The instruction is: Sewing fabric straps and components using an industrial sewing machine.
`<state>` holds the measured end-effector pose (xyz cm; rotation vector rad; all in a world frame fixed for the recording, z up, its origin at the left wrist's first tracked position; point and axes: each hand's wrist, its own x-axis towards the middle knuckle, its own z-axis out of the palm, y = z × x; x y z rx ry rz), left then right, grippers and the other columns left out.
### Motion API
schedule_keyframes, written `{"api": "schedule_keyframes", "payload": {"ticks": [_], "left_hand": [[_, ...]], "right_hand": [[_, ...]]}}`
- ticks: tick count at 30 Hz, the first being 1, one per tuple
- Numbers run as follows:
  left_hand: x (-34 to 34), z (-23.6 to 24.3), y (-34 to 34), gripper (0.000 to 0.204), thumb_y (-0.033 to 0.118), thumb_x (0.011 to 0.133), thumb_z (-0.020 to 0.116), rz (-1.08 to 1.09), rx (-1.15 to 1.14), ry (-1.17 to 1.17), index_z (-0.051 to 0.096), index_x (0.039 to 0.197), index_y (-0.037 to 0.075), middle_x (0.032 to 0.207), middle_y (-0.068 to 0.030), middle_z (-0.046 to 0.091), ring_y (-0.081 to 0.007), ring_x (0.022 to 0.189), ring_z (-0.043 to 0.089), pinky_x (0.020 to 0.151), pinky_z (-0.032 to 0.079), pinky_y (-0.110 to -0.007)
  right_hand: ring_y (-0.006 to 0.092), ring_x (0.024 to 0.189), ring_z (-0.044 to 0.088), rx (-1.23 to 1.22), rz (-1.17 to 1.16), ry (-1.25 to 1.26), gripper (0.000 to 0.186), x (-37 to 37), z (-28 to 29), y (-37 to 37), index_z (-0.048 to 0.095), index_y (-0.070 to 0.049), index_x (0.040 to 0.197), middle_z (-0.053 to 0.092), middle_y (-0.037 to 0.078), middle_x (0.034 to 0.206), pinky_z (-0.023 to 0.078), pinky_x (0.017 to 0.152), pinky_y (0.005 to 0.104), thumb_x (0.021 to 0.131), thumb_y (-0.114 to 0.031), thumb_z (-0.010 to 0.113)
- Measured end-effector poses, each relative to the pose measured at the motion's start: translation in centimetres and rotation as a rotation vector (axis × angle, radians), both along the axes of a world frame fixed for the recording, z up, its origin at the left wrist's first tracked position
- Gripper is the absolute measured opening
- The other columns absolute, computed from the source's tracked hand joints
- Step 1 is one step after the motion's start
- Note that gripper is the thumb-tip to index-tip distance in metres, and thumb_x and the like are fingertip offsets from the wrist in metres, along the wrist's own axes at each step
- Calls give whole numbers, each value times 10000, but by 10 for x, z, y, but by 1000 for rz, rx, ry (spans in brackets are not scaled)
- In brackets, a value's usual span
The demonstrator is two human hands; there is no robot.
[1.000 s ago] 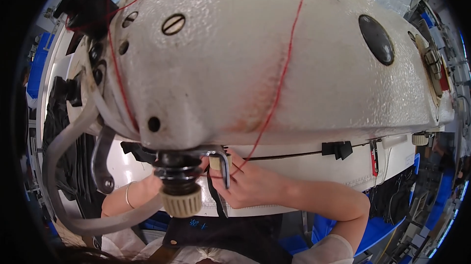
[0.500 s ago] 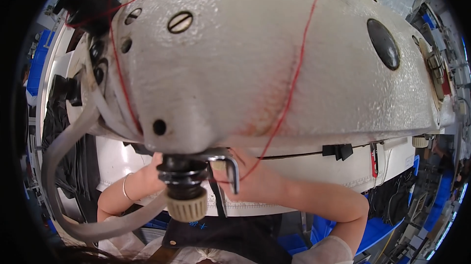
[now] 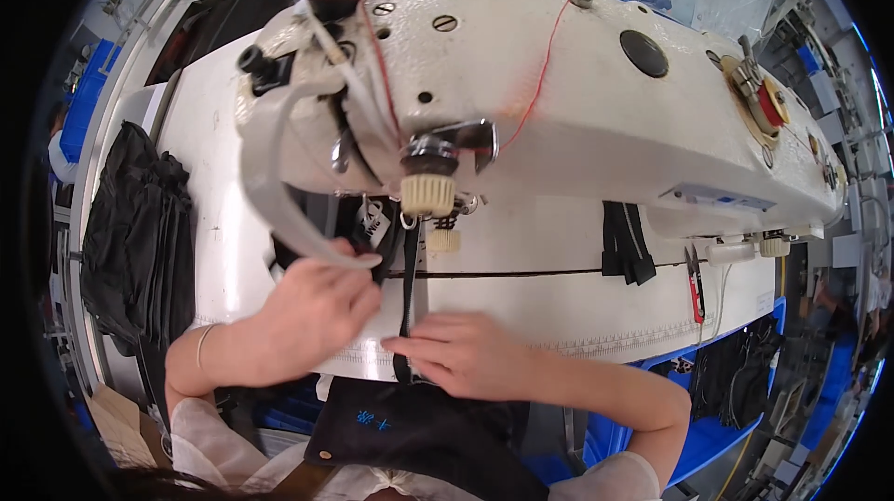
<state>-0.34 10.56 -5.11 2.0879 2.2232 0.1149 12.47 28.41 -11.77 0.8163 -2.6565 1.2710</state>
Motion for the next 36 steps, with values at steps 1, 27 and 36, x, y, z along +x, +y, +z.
{"api": "schedule_keyframes", "payload": {"ticks": [1, 27, 36], "left_hand": [[14, 12, -6, 148, 108, 589, 572, -79, 33, -19, 542, 697, 12, 711, -91, 516, -242, 753, 557, 846, 427, -353], [48, -19, -45, 227, -79, 759, 583, 393, 727, -58, 647, 968, -18, 805, -75, 547, -206, 688, 523, 655, 443, -295], [-35, 42, -23, 65, 9, 834, 555, 477, 555, -536, 620, 839, 10, 807, -95, 556, -183, 764, 553, 662, 436, -245]], "right_hand": [[147, 797, 575, -200, 10, -189, 287, 10, 3, -8, 588, -34, 1107, 584, 51, 905, 488, 701, 305, 822, -61, 607], [303, 1087, 552, 590, -217, 427, 320, 61, -7, -42, 614, 77, 993, 579, 172, 1076, 452, 957, 379, 727, -90, 553], [333, 1093, 548, 581, -190, 468, 345, 61, -12, -42, 613, 85, 993, 581, 178, 1071, 447, 963, 395, 710, -100, 544]]}}
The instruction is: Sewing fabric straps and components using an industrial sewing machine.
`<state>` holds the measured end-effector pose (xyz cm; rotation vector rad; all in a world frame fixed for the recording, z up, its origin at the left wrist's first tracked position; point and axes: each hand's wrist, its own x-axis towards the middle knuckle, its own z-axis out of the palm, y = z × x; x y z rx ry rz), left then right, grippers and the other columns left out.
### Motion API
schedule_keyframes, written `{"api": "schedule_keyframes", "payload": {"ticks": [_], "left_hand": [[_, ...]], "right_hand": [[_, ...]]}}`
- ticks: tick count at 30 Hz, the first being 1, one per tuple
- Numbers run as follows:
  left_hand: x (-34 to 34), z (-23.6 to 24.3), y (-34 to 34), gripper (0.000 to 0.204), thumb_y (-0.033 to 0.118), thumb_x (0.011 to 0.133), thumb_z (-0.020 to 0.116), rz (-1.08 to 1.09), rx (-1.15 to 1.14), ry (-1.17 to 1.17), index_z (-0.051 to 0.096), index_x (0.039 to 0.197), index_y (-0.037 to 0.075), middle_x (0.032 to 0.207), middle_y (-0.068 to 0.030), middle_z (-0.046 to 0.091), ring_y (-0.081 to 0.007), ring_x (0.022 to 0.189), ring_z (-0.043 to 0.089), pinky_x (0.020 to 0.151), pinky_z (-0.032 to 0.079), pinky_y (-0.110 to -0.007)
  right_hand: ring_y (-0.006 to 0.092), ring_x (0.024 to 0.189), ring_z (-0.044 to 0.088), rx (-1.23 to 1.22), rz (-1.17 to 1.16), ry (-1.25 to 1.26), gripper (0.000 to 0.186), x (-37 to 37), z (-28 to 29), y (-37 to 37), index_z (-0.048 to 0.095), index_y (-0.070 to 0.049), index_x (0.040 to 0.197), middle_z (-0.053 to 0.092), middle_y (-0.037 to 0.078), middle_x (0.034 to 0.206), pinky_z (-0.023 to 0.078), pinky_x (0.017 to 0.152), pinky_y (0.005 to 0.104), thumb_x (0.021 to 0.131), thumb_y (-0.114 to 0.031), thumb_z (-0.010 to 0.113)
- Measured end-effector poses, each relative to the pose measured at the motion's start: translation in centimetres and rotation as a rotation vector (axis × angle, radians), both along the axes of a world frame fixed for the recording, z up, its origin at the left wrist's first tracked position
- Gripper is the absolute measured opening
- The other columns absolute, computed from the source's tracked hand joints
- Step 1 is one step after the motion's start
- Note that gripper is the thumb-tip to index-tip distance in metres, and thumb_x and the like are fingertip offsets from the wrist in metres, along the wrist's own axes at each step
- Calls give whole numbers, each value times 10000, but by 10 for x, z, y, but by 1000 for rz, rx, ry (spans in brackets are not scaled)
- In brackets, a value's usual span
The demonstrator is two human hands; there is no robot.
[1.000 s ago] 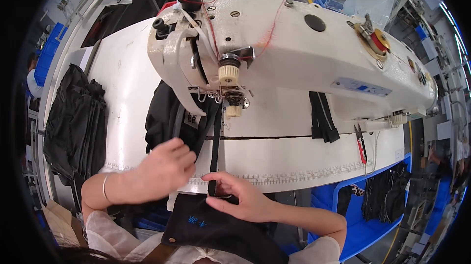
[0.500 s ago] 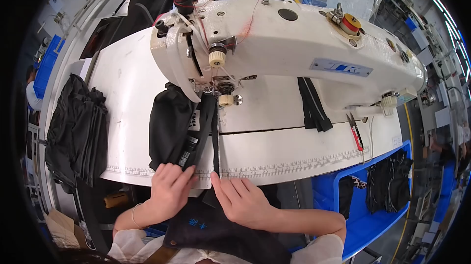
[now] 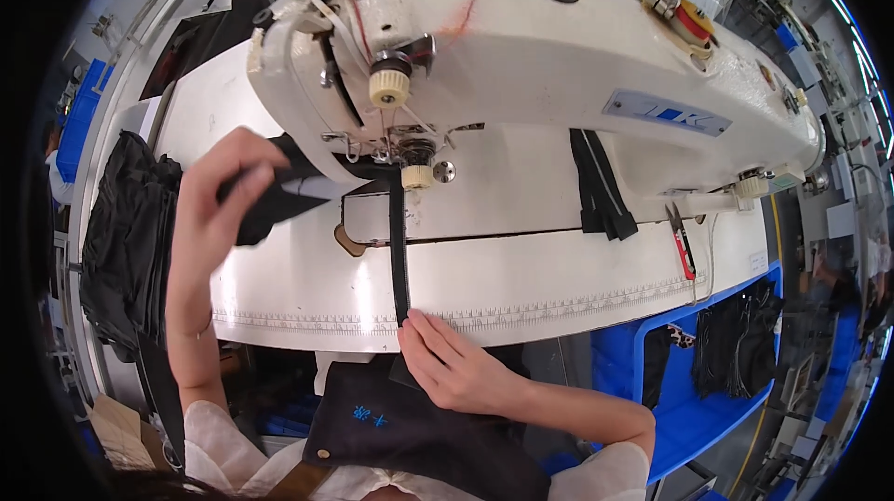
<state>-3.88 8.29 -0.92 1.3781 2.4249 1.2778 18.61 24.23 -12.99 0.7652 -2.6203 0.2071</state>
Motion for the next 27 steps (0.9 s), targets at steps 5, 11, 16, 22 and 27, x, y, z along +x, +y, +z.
{"api": "schedule_keyframes", "payload": {"ticks": [5, 11, 16, 22, 27], "left_hand": [[93, -51, -11, 349, 92, 543, 611, -334, -226, 825, 655, 858, -52, 724, -64, 514, -181, 705, 537, 568, 420, -247], [109, -106, -12, 426, 83, 497, 571, -263, -106, 696, 661, 892, -52, 852, -101, 616, -167, 683, 546, 570, 438, -258], [107, -109, -14, 425, 65, 496, 586, -266, -90, 636, 661, 901, -43, 862, -87, 613, -177, 681, 543, 571, 442, -270], [92, -66, -16, 381, -32, 525, 634, -158, -72, 326, 666, 905, -43, 947, -125, 627, -186, 634, 523, 521, 434, -245], [98, -73, -9, 183, 43, 667, 610, -298, -159, 749, 657, 817, -51, 957, -157, 656, -184, 707, 567, 557, 444, -208]], "right_hand": [[337, 1090, 552, -17, 4, -59, 363, 3, 5, 6, 608, 87, 993, 580, 181, 1071, 447, 965, 409, 708, -127, 540], [319, 1050, 579, -93, 9, -26, 298, 1, 0, 9, 622, 70, 954, 595, 169, 1040, 466, 936, 399, 716, -101, 567], [295, 1021, 600, -106, -1, -21, 236, 0, 1, 7, 642, 43, 920, 608, 151, 1017, 486, 905, 373, 719, -71, 595], [326, 1068, 560, -36, 26, -37, 354, 2, 0, 9, 613, 75, 988, 582, 165, 1064, 450, 947, 409, 723, -145, 535], [323, 1063, 567, -3, 45, -36, 333, 0, 3, 9, 618, 66, 973, 591, 166, 1053, 449, 949, 405, 744, -158, 526]]}}
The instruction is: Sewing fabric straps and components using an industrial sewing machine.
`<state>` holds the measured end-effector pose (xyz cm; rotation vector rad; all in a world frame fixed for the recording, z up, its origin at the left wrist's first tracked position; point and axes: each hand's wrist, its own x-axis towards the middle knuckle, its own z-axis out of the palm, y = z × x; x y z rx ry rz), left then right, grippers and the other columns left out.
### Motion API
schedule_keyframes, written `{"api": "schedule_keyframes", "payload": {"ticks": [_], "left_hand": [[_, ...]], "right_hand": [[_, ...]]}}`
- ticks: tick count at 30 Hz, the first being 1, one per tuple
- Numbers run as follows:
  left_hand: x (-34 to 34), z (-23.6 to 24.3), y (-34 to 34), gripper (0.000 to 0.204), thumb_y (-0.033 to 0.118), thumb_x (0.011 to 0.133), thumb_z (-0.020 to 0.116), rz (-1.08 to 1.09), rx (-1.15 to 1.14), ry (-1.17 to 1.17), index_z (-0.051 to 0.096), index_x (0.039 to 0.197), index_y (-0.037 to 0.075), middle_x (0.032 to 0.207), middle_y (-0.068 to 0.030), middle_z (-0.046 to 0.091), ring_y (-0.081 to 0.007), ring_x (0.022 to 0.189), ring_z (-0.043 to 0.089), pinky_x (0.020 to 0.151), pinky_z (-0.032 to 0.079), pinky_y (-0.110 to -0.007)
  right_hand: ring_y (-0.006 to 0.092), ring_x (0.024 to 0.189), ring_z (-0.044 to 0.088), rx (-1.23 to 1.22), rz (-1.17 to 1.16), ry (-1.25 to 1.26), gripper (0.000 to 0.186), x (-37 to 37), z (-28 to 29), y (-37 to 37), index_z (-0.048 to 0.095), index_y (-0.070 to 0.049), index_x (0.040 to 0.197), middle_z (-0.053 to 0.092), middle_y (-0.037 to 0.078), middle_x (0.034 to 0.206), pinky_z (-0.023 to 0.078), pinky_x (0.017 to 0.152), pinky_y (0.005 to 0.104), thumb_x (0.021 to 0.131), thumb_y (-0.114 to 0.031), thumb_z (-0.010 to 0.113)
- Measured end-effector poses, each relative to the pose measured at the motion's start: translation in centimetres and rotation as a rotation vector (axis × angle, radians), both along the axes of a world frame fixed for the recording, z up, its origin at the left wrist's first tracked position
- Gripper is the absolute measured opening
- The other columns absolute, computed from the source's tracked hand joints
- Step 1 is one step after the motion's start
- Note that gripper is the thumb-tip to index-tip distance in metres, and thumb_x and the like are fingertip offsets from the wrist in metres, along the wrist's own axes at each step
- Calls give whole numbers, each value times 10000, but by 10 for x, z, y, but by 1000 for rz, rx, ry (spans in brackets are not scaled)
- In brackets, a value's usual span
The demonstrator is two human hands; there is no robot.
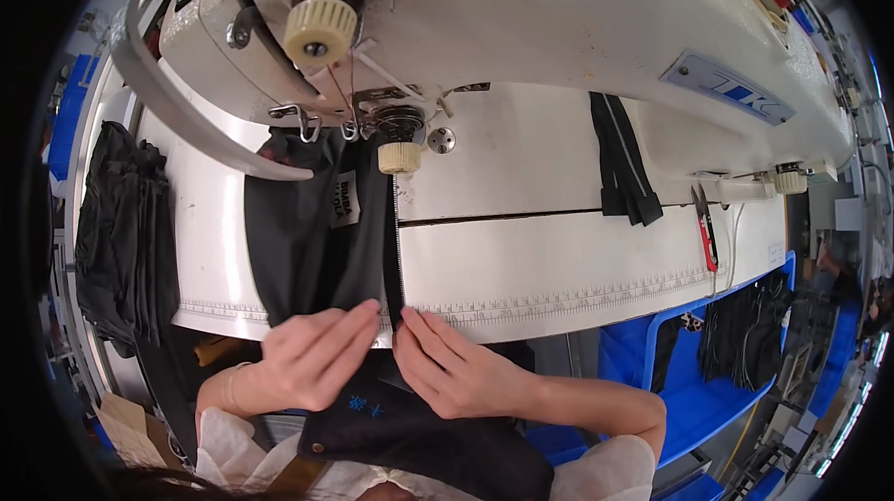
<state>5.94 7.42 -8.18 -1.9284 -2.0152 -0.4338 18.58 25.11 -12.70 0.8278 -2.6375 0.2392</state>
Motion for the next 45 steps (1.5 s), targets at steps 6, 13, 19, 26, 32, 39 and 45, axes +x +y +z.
{"api": "schedule_keyframes", "payload": {"ticks": [6, 13, 19, 26, 32, 39, 45], "left_hand": [[8, -22, 2, 220, 41, 677, 599, 9, -35, 1, 669, 858, -62, 957, -167, 653, -176, 742, 577, 557, 436, -206], [9, -27, 4, 267, 56, 643, 588, 1, -41, 22, 664, 872, -60, 978, -166, 649, -173, 729, 577, 569, 441, -207], [8, -27, 4, 290, 70, 646, 579, 0, -52, 23, 659, 886, -73, 971, -171, 643, -173, 737, 570, 575, 442, -206], [7, -29, 4, 286, 56, 606, 604, -4, -37, -46, 662, 862, -56, 986, -174, 640, -176, 708, 578, 553, 453, -212], [-8, -32, 13, 293, 57, 609, 601, -20, -15, -109, 659, 872, -61, 992, -172, 632, -175, 695, 568, 561, 476, -222], [-50, -40, 30, 384, 59, 534, 567, -16, 41, -229, 622, 881, -96, 993, -203, 607, -211, 726, 559, 567, 489, -259], [-85, -48, 47, 327, 54, 580, 631, 37, 99, -269, 670, 900, 2, 936, -122, 623, -257, 794, 603, 696, 508, -376]], "right_hand": [[316, 1047, 582, 27, 7, 18, 315, -1, -1, 1, 616, 64, 962, 599, 173, 1048, 449, 954, 404, 756, -155, 523], [314, 1052, 580, 25, 14, -7, 299, 0, -1, 2, 618, 61, 963, 599, 180, 1055, 452, 955, 398, 771, -147, 523], [310, 1057, 579, 28, 20, -10, 294, -2, 1, 2, 620, 60, 966, 596, 178, 1061, 452, 956, 398, 777, -144, 522], [323, 1055, 576, 33, 29, -28, 311, -2, 4, 1, 621, 66, 962, 591, 174, 1044, 452, 956, 405, 770, -157, 519], [332, 1056, 575, 77, 16, -60, 358, -16, 16, 8, 621, 69, 968, 589, 185, 1041, 437, 972, 420, 731, -177, 515], [321, 1053, 564, 190, -15, -7, 341, -59, -1, 23, 618, 71, 917, 586, 203, 1045, 458, 922, 413, 684, -164, 535], [237, 964, 584, 372, 28, 151, 315, -101, 11, 46, 614, 57, 987, 599, 129, 964, 488, 827, 351, 702, -66, 562]]}}
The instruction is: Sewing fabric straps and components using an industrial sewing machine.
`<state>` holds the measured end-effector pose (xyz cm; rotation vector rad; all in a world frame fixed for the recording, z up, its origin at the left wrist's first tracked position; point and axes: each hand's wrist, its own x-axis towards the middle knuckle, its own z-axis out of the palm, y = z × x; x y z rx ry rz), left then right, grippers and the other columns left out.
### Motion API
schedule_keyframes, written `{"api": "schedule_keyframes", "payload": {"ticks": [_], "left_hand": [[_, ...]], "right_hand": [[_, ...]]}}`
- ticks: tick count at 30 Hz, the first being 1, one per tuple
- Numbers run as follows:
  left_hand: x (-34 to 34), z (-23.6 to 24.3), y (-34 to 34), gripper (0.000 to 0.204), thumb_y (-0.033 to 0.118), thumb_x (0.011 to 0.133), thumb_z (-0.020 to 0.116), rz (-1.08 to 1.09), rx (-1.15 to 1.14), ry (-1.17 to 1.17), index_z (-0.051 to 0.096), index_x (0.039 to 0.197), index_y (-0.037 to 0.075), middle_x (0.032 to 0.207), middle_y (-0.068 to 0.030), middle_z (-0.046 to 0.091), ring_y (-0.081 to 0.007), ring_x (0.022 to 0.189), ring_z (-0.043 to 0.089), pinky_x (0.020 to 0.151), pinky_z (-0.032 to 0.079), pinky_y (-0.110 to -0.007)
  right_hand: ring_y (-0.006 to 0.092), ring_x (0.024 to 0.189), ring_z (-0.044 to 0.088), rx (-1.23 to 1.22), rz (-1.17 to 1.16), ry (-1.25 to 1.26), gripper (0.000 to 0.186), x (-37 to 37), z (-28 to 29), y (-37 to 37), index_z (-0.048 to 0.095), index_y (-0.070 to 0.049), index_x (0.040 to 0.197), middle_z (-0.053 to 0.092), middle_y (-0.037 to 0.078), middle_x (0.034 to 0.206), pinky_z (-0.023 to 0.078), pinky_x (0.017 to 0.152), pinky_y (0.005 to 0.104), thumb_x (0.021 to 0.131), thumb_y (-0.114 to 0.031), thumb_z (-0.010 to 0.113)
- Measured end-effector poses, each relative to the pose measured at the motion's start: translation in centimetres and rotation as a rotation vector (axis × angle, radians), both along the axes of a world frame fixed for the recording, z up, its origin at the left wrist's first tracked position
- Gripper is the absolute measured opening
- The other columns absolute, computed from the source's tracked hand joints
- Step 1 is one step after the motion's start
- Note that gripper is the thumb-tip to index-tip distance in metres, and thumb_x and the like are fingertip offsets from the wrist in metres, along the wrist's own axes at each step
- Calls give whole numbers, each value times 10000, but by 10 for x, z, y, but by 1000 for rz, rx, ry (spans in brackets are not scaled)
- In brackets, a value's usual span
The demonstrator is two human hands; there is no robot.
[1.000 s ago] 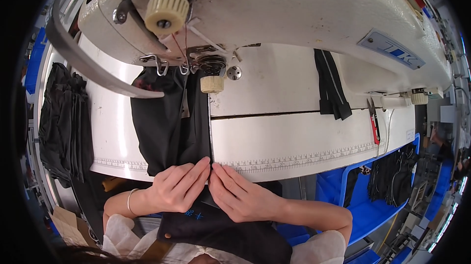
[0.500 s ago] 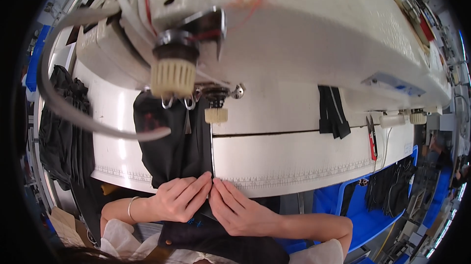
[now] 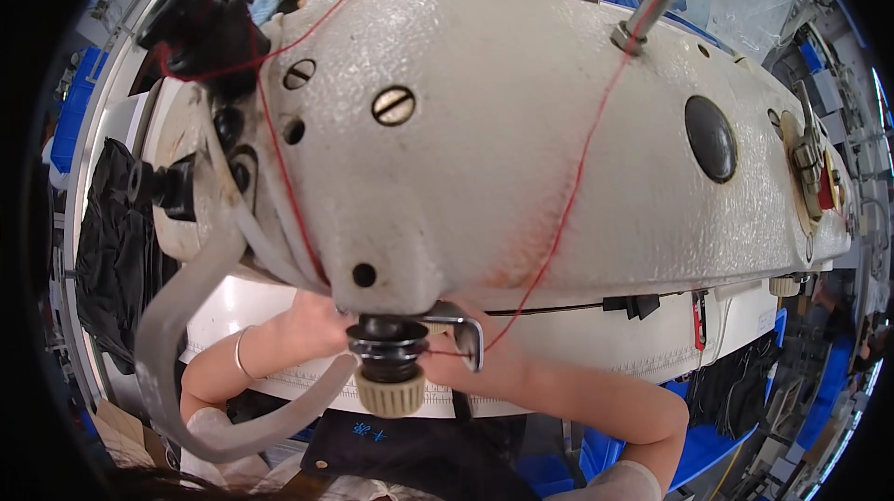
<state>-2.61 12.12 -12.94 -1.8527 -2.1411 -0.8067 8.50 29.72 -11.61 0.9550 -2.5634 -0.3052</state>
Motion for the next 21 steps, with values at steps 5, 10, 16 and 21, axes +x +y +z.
{"api": "schedule_keyframes", "payload": {"ticks": [5, 10, 16, 21], "left_hand": [[-14, -7, 0, 319, 4, 605, 622, -7, -17, -89, 664, 921, 15, 908, -128, 644, -274, 826, 626, 721, 505, -391], [-18, -36, -26, 306, 22, 638, 658, 194, -28, -712, 662, 942, 56, 846, -101, 633, -269, 769, 611, 672, 497, -391], [-14, 33, -13, 309, 18, 615, 658, 129, -300, -168, 663, 921, 61, 795, -85, 622, -281, 747, 602, 684, 489, -393], [-22, 23, -7, 300, 48, 663, 651, 84, -238, -128, 672, 961, 79, 766, -92, 610, -260, 692, 576, 644, 470, -370]], "right_hand": [[220, 868, 559, -962, 6, -438, 184, -13, -22, -3, 619, -11, 976, 577, 64, 882, 458, 712, 317, 815, -87, 574], [262, 826, 559, -933, -71, -341, 144, -15, -36, -3, 611, -6, 865, 577, 110, 850, 462, 721, 354, 786, -121, 574], [370, 928, 523, -734, 212, 15, 264, -16, -34, 13, 597, 39, 769, 566, 225, 872, 444, 796, 463, 583, -141, 545], [358, 916, 524, -713, 164, 22, 259, -12, -30, 18, 597, 47, 779, 565, 221, 894, 450, 787, 446, 610, -145, 553]]}}
